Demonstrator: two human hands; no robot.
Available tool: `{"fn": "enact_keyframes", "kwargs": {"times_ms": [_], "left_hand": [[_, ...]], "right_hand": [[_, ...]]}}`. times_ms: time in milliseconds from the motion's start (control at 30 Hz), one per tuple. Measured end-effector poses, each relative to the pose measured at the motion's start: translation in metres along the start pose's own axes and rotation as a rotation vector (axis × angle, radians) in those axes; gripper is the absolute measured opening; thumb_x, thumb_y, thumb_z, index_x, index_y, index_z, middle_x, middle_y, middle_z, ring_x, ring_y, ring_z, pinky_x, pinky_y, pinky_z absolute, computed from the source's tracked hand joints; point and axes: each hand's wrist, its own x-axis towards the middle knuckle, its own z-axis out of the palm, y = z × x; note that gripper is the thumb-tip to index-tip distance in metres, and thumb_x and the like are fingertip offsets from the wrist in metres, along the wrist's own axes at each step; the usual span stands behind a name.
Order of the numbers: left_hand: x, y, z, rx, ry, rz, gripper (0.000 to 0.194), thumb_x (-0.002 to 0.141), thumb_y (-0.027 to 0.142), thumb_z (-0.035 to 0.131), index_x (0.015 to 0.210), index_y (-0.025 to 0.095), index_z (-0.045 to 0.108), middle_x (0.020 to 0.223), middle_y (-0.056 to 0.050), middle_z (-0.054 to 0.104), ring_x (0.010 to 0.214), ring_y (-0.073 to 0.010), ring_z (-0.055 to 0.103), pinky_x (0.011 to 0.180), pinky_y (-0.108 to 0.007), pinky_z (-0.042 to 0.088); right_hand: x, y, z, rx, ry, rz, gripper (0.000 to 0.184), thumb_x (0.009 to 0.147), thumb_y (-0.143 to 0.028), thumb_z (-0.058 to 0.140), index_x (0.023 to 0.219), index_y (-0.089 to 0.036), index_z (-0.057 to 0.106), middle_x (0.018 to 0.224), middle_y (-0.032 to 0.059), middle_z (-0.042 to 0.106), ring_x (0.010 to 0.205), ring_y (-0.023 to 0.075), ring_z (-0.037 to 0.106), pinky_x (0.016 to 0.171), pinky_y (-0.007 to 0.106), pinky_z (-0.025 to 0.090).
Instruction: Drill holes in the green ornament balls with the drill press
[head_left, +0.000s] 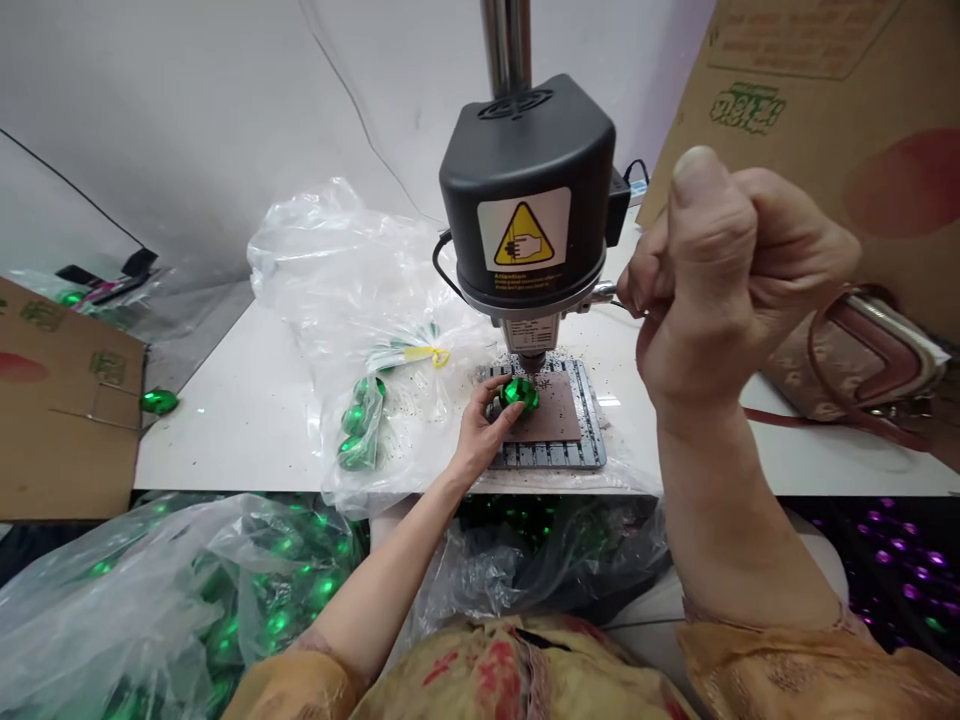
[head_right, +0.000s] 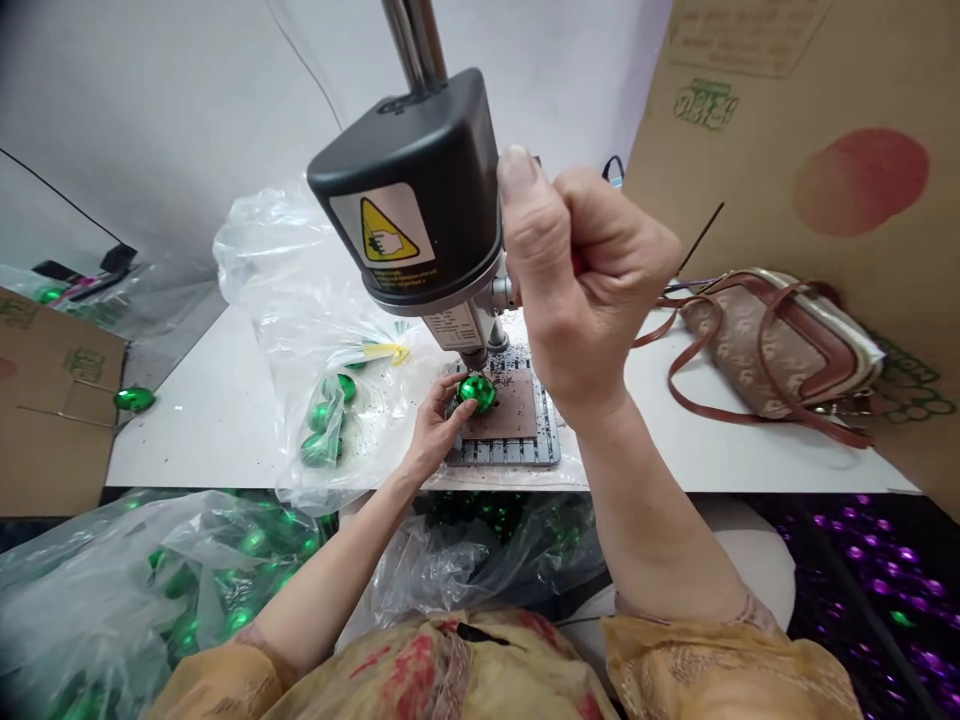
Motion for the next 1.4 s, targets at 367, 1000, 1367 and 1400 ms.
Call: {"fn": "enact_keyframes", "kwargs": {"times_ms": [367,1000,1367,1400], "left_hand": [[0.007,0.005,0.016,0.241,0.058,0.109,0.049,0.076,0.037,0.08,0.12,0.022,0.065,0.123,-0.01,0.063,0.122,-0.028,0.055,0.108,-0.044,0.041],[0.003,-0.003,0.026,0.159,-0.017,0.088,0.053,0.075,0.034,0.081,0.121,0.022,0.058,0.126,-0.01,0.062,0.118,-0.0268,0.058,0.105,-0.043,0.044],[0.002,0.0,0.025,0.189,-0.003,0.117,0.052,0.074,0.036,0.082,0.12,0.023,0.059,0.124,-0.008,0.063,0.117,-0.0263,0.058,0.103,-0.042,0.044],[0.002,-0.001,0.025,0.187,-0.002,0.12,0.052,0.074,0.037,0.082,0.12,0.023,0.059,0.124,-0.008,0.063,0.117,-0.0263,0.058,0.103,-0.042,0.044]], "right_hand": [[-0.003,-0.002,0.004,0.038,0.032,-0.012,0.047,0.088,-0.022,0.057,0.052,-0.018,0.028,0.047,-0.0057,0.027,0.041,0.0036,0.036,0.044,0.025,0.023],[-0.026,0.002,-0.017,-0.073,-0.051,0.001,0.053,0.089,-0.031,0.056,0.051,-0.016,0.02,0.045,-0.0039,0.025,0.042,0.0043,0.028,0.046,0.029,0.021],[-0.042,0.017,-0.028,-0.044,-0.035,-0.17,0.048,0.087,-0.023,0.052,0.057,-0.017,0.015,0.047,-0.0042,0.023,0.041,0.0054,0.026,0.042,0.029,0.023],[-0.043,0.019,-0.028,-0.023,-0.038,-0.209,0.045,0.086,-0.02,0.05,0.058,-0.017,0.015,0.047,-0.0045,0.023,0.041,0.0055,0.026,0.041,0.028,0.023]]}}
